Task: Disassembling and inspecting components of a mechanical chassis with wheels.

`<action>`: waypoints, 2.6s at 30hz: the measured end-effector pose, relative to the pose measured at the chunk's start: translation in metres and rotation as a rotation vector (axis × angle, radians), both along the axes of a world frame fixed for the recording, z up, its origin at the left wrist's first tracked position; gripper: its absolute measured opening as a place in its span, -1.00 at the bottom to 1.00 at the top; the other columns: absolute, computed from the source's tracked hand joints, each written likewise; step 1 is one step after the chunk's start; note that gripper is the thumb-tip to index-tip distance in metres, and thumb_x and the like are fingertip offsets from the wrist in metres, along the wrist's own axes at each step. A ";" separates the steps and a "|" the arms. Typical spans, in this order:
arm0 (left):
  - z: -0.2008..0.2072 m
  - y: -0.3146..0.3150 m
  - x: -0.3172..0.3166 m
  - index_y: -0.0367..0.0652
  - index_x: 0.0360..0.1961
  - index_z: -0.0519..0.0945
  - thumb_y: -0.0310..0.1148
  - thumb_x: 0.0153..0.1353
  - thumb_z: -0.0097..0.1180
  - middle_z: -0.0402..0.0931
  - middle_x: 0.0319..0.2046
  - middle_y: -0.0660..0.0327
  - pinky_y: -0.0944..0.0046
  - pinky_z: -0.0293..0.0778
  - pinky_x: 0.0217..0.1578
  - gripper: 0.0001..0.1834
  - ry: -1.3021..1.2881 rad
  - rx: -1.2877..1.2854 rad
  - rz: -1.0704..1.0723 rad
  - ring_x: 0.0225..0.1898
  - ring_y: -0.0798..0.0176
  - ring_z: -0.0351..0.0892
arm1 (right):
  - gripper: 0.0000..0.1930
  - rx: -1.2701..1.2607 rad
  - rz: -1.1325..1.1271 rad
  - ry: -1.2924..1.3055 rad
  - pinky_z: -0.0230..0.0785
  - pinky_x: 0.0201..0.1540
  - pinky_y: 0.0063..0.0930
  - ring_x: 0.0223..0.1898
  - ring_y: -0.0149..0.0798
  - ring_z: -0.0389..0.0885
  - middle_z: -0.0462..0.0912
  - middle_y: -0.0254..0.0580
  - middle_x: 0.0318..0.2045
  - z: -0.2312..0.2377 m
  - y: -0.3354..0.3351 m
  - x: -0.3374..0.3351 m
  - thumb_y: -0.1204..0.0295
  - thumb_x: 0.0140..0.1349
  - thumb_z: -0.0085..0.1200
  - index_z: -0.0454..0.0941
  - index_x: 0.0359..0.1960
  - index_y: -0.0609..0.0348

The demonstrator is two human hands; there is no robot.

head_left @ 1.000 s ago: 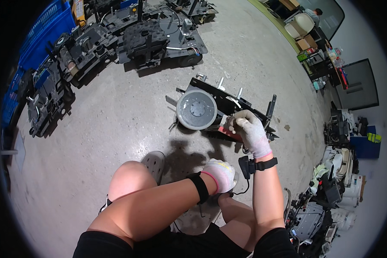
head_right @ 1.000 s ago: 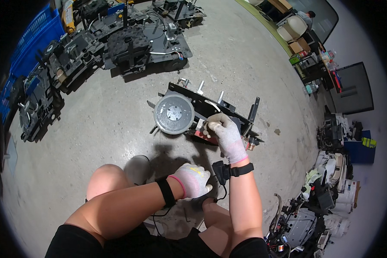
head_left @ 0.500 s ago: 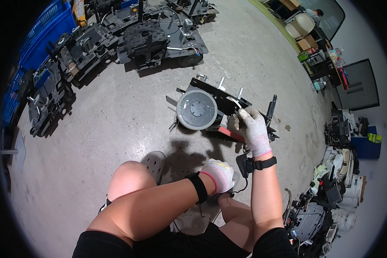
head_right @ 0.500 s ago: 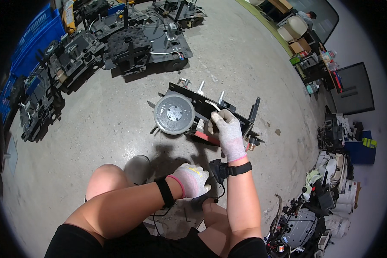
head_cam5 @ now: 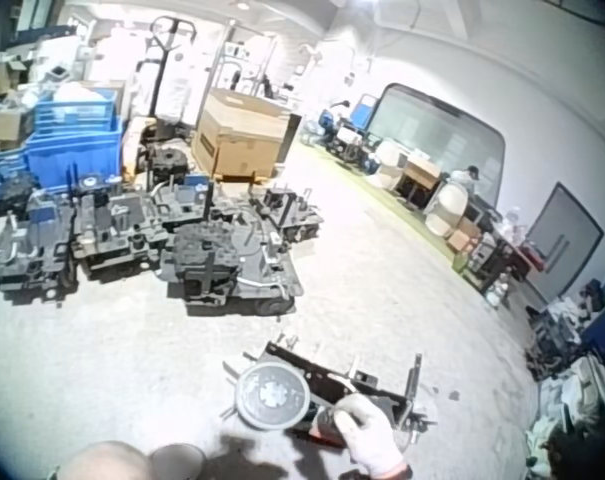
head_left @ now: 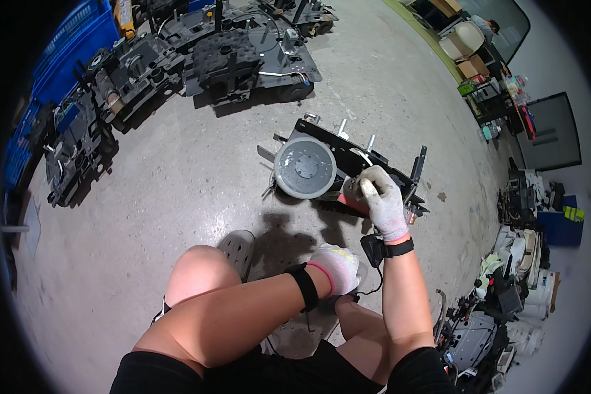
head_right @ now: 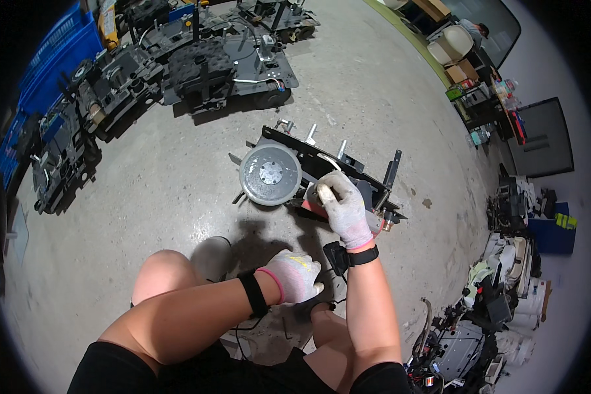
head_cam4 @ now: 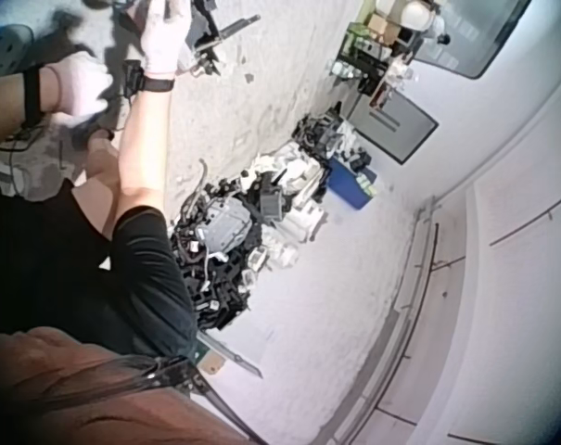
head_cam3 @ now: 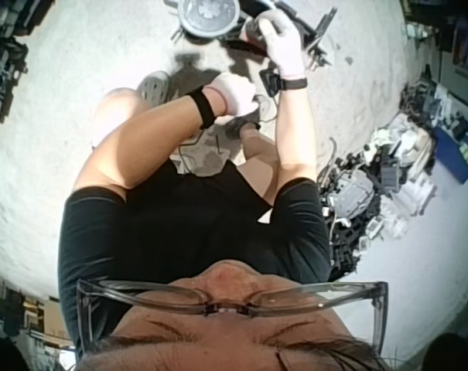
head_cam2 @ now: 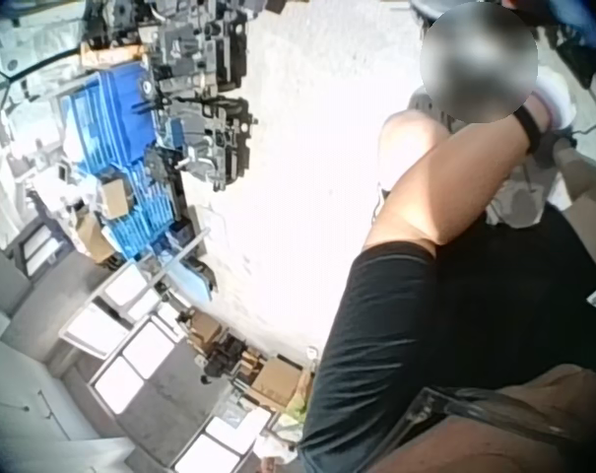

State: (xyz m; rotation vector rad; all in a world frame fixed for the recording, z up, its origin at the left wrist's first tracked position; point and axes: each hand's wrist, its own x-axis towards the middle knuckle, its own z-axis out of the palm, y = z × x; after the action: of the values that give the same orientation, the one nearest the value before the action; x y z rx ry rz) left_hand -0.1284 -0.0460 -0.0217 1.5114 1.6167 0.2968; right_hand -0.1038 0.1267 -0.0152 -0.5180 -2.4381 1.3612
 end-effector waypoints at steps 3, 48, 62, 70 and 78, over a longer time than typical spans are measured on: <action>-0.001 0.000 0.001 -0.20 -0.05 0.61 0.03 0.28 -0.06 0.61 -0.07 -0.04 -0.01 0.41 0.07 -0.49 0.006 0.024 -0.002 0.03 -0.03 0.59 | -0.84 0.210 0.018 -0.017 0.39 -0.22 -0.36 -0.35 -0.25 0.53 0.51 -0.13 -0.42 -0.001 0.002 0.000 0.43 0.31 0.05 0.52 -0.36 0.30; -0.071 0.073 -0.053 -0.18 0.11 0.54 -0.27 0.41 -0.01 0.59 -0.11 0.18 0.33 0.44 -0.11 -0.66 -0.976 0.140 1.035 -0.12 0.30 0.55 | -0.74 -0.185 -0.194 0.165 0.50 -0.26 -0.51 -0.35 -0.44 0.60 0.64 -0.26 -0.36 -0.030 0.004 0.001 0.31 0.50 -0.10 0.55 -0.20 0.24; -0.181 0.064 -0.168 -0.22 0.20 0.47 -0.23 0.41 -0.04 0.55 0.03 -0.06 0.11 0.42 0.12 -0.58 -0.111 0.427 0.548 0.09 -0.01 0.53 | -0.60 0.129 0.022 0.105 0.44 0.06 -0.21 -0.06 0.11 0.62 0.65 0.15 -0.18 -0.003 -0.017 -0.034 0.15 0.34 0.02 0.60 -0.16 0.33; -0.105 0.082 -0.126 -0.18 0.18 0.44 -0.33 0.43 -0.08 0.54 0.06 0.14 0.17 0.55 0.03 -0.65 -1.094 0.025 0.863 0.03 0.14 0.57 | -0.65 0.000 -0.162 0.103 0.46 -0.02 -0.04 -0.14 0.18 0.63 0.66 0.19 -0.25 -0.017 -0.001 0.004 0.17 0.34 -0.01 0.62 -0.20 0.24; -0.105 0.073 -0.116 -0.04 0.43 0.16 -0.04 0.53 -0.34 0.17 0.41 0.14 0.13 0.07 0.42 -0.45 -1.338 -0.096 0.750 0.42 0.15 0.15 | -0.57 0.021 -0.214 0.062 0.53 -0.14 -0.04 -0.23 0.08 0.71 0.72 0.06 -0.35 -0.030 0.016 -0.026 0.03 0.30 0.04 0.70 -0.34 0.19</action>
State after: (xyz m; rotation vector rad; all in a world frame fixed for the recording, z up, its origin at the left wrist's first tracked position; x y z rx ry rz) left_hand -0.2447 0.0270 -0.1270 0.2796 0.9235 1.2820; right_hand -0.1298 0.1427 -0.0455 -0.6977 -2.2707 1.2435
